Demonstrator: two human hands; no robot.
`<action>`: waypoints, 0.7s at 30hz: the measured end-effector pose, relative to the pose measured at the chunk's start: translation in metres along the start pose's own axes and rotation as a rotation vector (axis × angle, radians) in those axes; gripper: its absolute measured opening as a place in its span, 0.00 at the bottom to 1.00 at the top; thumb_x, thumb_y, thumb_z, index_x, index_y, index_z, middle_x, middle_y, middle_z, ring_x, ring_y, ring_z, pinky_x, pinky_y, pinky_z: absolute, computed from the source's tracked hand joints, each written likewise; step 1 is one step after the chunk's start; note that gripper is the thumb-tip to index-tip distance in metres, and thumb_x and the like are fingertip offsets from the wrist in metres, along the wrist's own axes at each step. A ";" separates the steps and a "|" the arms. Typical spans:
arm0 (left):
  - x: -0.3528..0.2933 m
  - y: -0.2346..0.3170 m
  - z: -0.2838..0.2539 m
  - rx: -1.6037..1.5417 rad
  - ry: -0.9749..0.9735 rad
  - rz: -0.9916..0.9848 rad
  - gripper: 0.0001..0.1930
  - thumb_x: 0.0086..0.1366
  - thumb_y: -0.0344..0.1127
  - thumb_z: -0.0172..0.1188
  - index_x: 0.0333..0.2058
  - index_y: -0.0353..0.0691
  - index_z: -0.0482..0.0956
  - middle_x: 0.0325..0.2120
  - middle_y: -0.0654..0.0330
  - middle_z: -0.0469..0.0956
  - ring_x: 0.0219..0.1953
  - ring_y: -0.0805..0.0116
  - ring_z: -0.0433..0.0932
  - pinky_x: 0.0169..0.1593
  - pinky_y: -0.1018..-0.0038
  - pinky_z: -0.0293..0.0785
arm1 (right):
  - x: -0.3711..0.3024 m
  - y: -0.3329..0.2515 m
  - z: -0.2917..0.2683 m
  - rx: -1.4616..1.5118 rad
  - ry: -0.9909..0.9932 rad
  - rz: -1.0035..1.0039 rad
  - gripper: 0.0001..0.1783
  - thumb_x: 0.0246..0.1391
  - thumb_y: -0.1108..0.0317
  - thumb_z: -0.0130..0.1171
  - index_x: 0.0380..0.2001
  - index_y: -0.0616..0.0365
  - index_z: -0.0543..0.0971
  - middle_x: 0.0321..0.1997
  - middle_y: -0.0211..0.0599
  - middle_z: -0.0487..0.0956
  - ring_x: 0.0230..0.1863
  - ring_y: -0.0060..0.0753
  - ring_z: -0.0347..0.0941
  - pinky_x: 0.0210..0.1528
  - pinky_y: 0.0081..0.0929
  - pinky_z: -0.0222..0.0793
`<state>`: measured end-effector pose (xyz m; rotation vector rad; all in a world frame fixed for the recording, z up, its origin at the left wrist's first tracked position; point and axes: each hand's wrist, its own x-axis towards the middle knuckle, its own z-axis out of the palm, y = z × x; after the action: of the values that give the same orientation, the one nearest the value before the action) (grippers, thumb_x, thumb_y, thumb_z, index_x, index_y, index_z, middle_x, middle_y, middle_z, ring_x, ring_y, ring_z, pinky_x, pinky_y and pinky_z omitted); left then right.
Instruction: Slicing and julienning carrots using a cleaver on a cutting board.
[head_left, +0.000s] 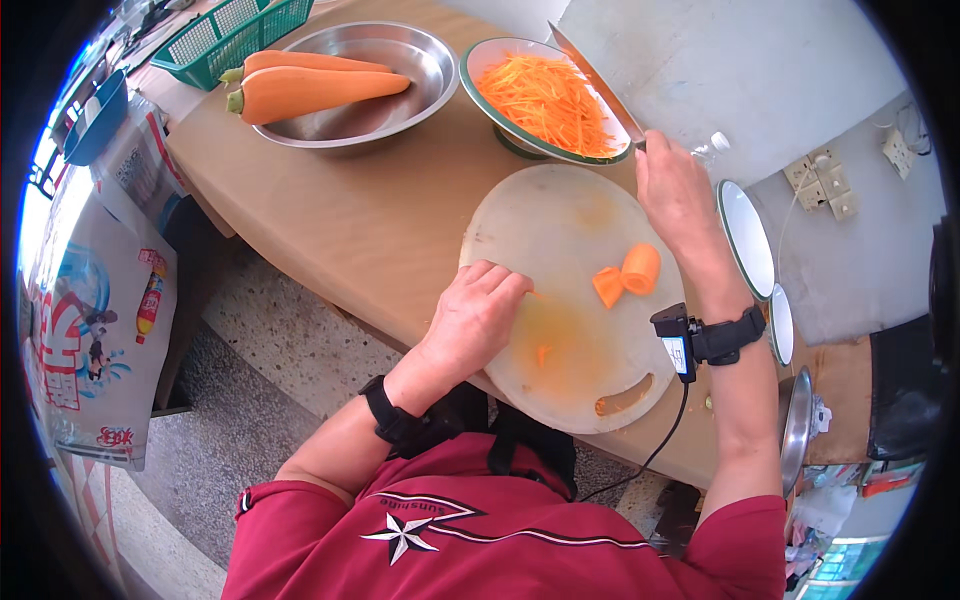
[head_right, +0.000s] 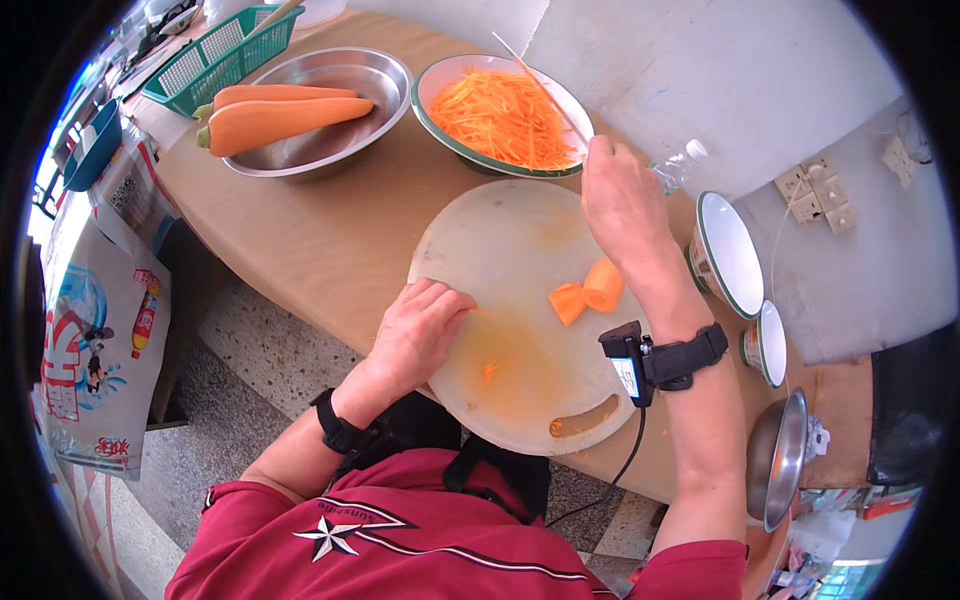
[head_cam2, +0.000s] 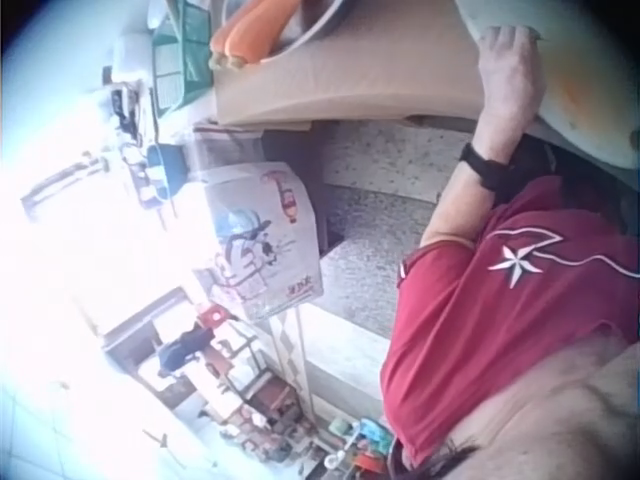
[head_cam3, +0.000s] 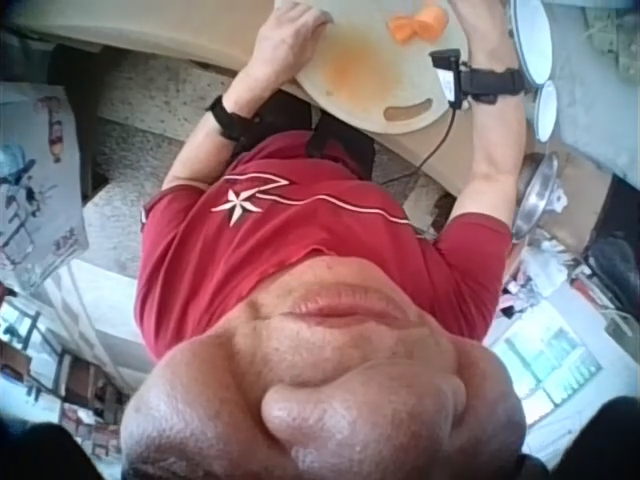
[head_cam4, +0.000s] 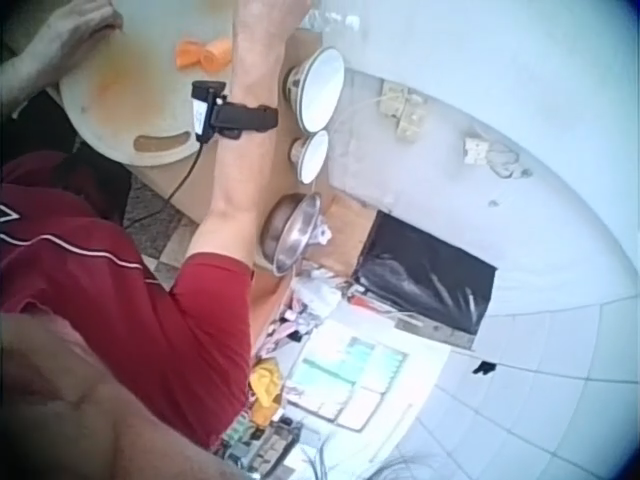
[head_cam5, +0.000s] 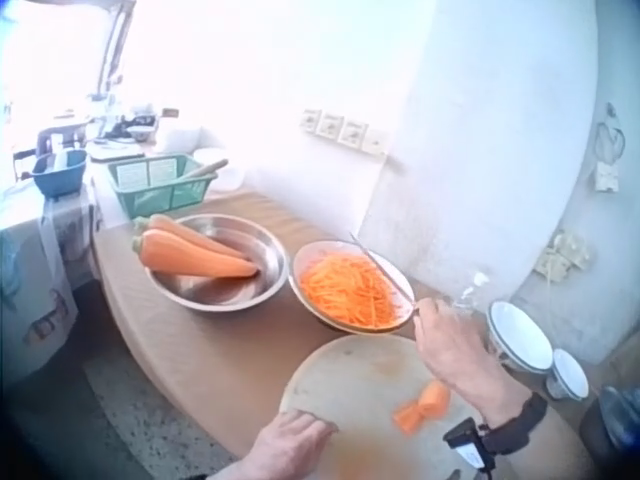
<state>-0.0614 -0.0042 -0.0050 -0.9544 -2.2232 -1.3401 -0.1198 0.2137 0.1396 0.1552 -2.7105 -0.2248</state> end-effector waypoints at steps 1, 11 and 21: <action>0.000 -0.001 0.000 -0.001 0.003 -0.001 0.06 0.55 0.25 0.61 0.33 0.40 0.78 0.28 0.58 0.76 0.36 0.57 0.75 0.44 0.65 0.72 | 0.001 0.001 0.002 -0.066 -0.013 -0.023 0.04 0.56 0.76 0.50 0.34 0.65 0.71 0.32 0.54 0.77 0.34 0.57 0.78 0.36 0.48 0.73; -0.003 -0.001 -0.001 0.013 0.005 0.009 0.07 0.54 0.23 0.61 0.33 0.41 0.78 0.27 0.60 0.75 0.36 0.59 0.75 0.43 0.66 0.73 | 0.013 0.006 0.018 -0.212 0.010 -0.093 0.09 0.51 0.80 0.52 0.37 0.66 0.69 0.34 0.54 0.75 0.34 0.53 0.79 0.35 0.41 0.77; -0.001 0.000 0.000 0.022 0.031 0.028 0.08 0.55 0.23 0.61 0.35 0.39 0.79 0.26 0.59 0.75 0.34 0.60 0.75 0.41 0.67 0.73 | 0.020 0.007 0.039 -0.201 -0.066 -0.075 0.08 0.54 0.76 0.52 0.38 0.67 0.71 0.35 0.56 0.76 0.36 0.56 0.79 0.37 0.42 0.77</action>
<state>-0.0605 -0.0042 -0.0053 -0.9471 -2.1896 -1.3069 -0.1545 0.2231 0.1138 0.1930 -2.7297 -0.5307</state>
